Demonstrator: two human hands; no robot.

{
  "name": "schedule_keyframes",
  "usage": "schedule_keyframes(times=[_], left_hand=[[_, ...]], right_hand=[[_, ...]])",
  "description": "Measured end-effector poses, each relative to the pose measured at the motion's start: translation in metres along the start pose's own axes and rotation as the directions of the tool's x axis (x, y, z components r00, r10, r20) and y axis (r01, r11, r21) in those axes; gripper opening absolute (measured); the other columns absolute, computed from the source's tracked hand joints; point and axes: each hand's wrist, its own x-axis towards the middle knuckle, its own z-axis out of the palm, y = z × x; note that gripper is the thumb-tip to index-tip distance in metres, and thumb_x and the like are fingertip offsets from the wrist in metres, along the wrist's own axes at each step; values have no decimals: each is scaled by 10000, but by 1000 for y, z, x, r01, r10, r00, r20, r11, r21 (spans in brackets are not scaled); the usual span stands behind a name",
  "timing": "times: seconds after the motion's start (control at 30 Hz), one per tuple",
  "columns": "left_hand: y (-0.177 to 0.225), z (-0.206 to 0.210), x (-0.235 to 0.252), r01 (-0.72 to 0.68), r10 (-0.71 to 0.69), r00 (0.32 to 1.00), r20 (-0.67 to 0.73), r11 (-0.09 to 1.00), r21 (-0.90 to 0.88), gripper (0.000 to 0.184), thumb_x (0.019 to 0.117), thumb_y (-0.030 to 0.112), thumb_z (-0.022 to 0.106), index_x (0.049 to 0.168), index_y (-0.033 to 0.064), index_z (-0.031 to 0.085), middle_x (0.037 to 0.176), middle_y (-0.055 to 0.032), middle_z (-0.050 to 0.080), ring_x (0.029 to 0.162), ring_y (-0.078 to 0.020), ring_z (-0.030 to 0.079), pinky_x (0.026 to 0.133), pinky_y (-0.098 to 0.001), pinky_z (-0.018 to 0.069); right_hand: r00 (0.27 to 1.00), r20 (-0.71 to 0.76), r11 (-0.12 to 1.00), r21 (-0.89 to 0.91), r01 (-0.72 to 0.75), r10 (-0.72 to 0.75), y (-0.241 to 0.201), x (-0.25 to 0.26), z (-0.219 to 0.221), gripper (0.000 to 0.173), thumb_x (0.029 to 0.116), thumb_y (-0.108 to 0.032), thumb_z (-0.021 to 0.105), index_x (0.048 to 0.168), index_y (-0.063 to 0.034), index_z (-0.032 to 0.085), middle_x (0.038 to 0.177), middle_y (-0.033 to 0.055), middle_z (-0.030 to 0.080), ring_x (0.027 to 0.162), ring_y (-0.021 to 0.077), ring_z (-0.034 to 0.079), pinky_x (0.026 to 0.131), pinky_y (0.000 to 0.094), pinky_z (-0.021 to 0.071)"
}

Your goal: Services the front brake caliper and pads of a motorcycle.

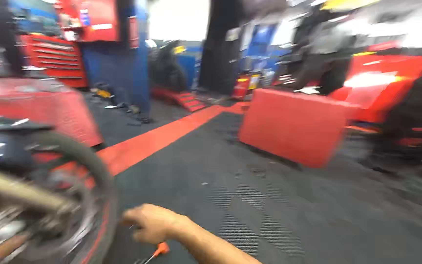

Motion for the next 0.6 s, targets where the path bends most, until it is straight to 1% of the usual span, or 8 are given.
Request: schedule_keyframes(times=[0.07, 0.1, 0.17, 0.23, 0.33, 0.47, 0.53, 0.6], left_hand=[[-57, -11, 19, 69, -70, 992, -108, 998, -13, 800, 808, 307, 886, 1458, 44, 500, 1298, -198, 654, 1200, -318, 640, 1036, -550, 517], [-72, -17, 24, 121, -120, 985, -120, 993, -3, 791, 764, 366, 916, 1408, 87, 551, 1205, -165, 698, 1111, -313, 680, 974, -574, 549], [-80, -22, 31, 201, -201, 976, -88, 980, -11, 881, 728, 451, 922, 1422, 106, 506, 1145, -149, 711, 1057, -311, 695, 938, -592, 560], [-81, -23, 34, 192, -196, 978, -72, 980, -54, 937, 711, 466, 924, 1442, 99, 467, 1150, -151, 704, 1060, -309, 690, 935, -592, 561], [-85, -22, 34, 111, -122, 989, -81, 986, -126, 882, 707, 414, 937, 1399, 83, 501, 1122, -126, 715, 1022, -269, 706, 917, -549, 585], [-88, -22, 32, 89, -99, 991, -90, 990, -109, 897, 708, 463, 931, 1403, 102, 495, 1098, -116, 720, 991, -255, 713, 894, -543, 594], [-88, -22, 36, 77, -86, 992, -93, 992, -98, 885, 714, 479, 923, 1396, 108, 497, 1080, -96, 724, 972, -231, 718, 880, -519, 604], [-89, -21, 35, 66, -74, 993, -93, 994, -86, 850, 735, 469, 912, 1387, 101, 509, 1075, -86, 727, 971, -218, 722, 883, -507, 612]], right_hand=[[899, 384, 972, -181, -148, 209, 5, 43, 101, 293, 943, -215, 682, 1178, -41, 690, 1122, 231, 695, 1075, 438, 659, 885, 711, 489], [826, 476, 945, -261, -196, 302, 7, 54, 147, 314, 924, -268, 707, 1104, -10, 706, 1087, 267, 692, 1049, 478, 654, 851, 754, 475], [713, 517, 872, -392, -294, 473, 10, 57, 209, 367, 903, -289, 705, 1080, 33, 708, 1133, 305, 679, 1079, 513, 641, 857, 779, 461], [676, 456, 805, -451, -386, 580, 22, 49, 244, 376, 920, -273, 674, 1179, -1, 692, 1257, 273, 655, 1178, 485, 618, 926, 749, 468], [671, 355, 744, -474, -471, 651, 32, 46, 268, 371, 927, -263, 677, 1229, -47, 679, 1290, 246, 651, 1187, 469, 618, 914, 724, 485], [631, 405, 746, -439, -501, 662, 24, 43, 255, 352, 1000, -186, 566, 1262, 31, 656, 1339, 265, 615, 1240, 455, 583, 988, 652, 449], [652, 421, 758, -516, -400, 631, 32, 55, 258, 265, 946, -162, 621, 1147, -8, 698, 1252, 231, 667, 1168, 439, 634, 910, 660, 511], [659, 459, 781, -519, -346, 597, 38, 60, 256, 247, 908, -157, 675, 1117, -31, 709, 1230, 224, 673, 1152, 445, 633, 883, 679, 511]])
